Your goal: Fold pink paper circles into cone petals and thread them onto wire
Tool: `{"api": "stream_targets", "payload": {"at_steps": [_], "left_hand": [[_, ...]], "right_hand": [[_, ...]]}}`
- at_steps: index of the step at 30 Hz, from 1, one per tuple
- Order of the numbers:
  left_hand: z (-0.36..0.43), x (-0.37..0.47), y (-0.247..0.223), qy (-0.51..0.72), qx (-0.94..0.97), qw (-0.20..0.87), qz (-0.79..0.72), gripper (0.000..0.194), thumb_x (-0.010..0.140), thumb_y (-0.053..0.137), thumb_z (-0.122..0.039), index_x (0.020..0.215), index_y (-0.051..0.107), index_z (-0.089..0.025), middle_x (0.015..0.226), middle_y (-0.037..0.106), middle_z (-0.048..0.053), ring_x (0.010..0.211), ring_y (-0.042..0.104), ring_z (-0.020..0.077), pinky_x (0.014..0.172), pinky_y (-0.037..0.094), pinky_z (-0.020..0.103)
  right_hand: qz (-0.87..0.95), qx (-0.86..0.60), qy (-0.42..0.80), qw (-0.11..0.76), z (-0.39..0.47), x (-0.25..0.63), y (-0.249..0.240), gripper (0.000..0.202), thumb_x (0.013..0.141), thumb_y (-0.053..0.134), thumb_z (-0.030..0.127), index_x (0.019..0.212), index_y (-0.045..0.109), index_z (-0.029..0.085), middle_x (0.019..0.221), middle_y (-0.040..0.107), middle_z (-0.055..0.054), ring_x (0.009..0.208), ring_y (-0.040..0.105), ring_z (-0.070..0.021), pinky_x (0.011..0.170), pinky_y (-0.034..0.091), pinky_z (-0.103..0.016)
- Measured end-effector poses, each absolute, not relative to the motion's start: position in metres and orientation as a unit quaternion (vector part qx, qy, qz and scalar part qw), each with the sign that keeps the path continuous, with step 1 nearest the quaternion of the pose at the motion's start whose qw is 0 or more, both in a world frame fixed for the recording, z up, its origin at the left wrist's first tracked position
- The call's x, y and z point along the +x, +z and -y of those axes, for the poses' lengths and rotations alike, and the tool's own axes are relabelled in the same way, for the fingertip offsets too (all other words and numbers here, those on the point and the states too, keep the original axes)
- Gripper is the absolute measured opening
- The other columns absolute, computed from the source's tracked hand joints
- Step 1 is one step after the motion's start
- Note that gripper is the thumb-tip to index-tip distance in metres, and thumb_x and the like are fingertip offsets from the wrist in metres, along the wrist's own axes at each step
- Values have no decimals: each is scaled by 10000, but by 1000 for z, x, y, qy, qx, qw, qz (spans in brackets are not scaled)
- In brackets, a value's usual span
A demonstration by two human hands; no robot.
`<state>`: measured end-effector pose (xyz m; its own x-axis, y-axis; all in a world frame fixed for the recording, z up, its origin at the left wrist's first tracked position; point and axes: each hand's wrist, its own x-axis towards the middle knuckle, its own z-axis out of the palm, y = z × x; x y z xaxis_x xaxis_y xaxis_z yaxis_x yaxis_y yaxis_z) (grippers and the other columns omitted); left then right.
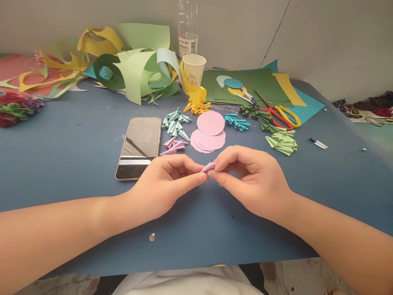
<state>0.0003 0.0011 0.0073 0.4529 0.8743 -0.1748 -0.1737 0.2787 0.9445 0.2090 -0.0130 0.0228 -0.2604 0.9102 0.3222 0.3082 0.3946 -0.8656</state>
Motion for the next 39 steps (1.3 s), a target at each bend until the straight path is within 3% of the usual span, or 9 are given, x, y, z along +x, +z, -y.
{"api": "stream_targets", "payload": {"at_steps": [4, 10, 13, 21, 30, 39], "left_hand": [[-1, 2, 9, 371, 477, 711, -359, 94, 861, 829, -149, 794, 792, -203, 823, 820, -34, 785, 725, 60, 741, 565, 129], [-1, 2, 10, 370, 481, 710, -357, 96, 853, 834, -140, 787, 793, -196, 822, 822, -33, 762, 712, 52, 721, 567, 119], [0, 2, 10, 370, 477, 711, -360, 89, 833, 848, -145, 776, 800, -194, 820, 826, -21, 773, 728, 74, 745, 590, 148], [-1, 3, 9, 361, 499, 695, -371, 70, 800, 874, -204, 779, 809, -193, 846, 827, 22, 790, 741, 148, 790, 627, 272], [-2, 0, 9, 360, 467, 708, -388, 152, 795, 892, -228, 764, 751, -181, 782, 758, -11, 751, 642, 92, 715, 529, 203], [-2, 1, 10, 356, 456, 717, -389, 165, 774, 906, -218, 756, 747, -178, 789, 760, -9, 751, 657, 95, 711, 526, 205]], "right_hand": [[711, -448, 343, 419, 15, 209, 24, 273, 878, 710, 120, 739, 506, 236, 695, 617, 25, 718, 673, -160, 602, 547, -268], [766, -409, 244, 432, 15, 210, 19, 339, 906, 685, 105, 732, 427, 238, 687, 576, 27, 672, 628, -143, 605, 501, -273], [797, -365, 185, 444, 14, 210, 18, 305, 911, 670, 71, 766, 459, 237, 688, 564, 35, 641, 599, -126, 598, 504, -255], [823, -344, 116, 438, 15, 209, 18, 185, 936, 675, 70, 927, 618, 245, 747, 698, 13, 644, 631, -136, 606, 530, -255], [760, -384, 260, 455, 11, 207, 17, 140, 905, 716, 111, 896, 633, 223, 784, 729, 1, 687, 696, -136, 624, 597, -242], [670, -420, 422, 444, 13, 210, 15, 131, 920, 740, 172, 988, 635, 210, 942, 720, -36, 844, 728, -167, 692, 641, -275]]}}
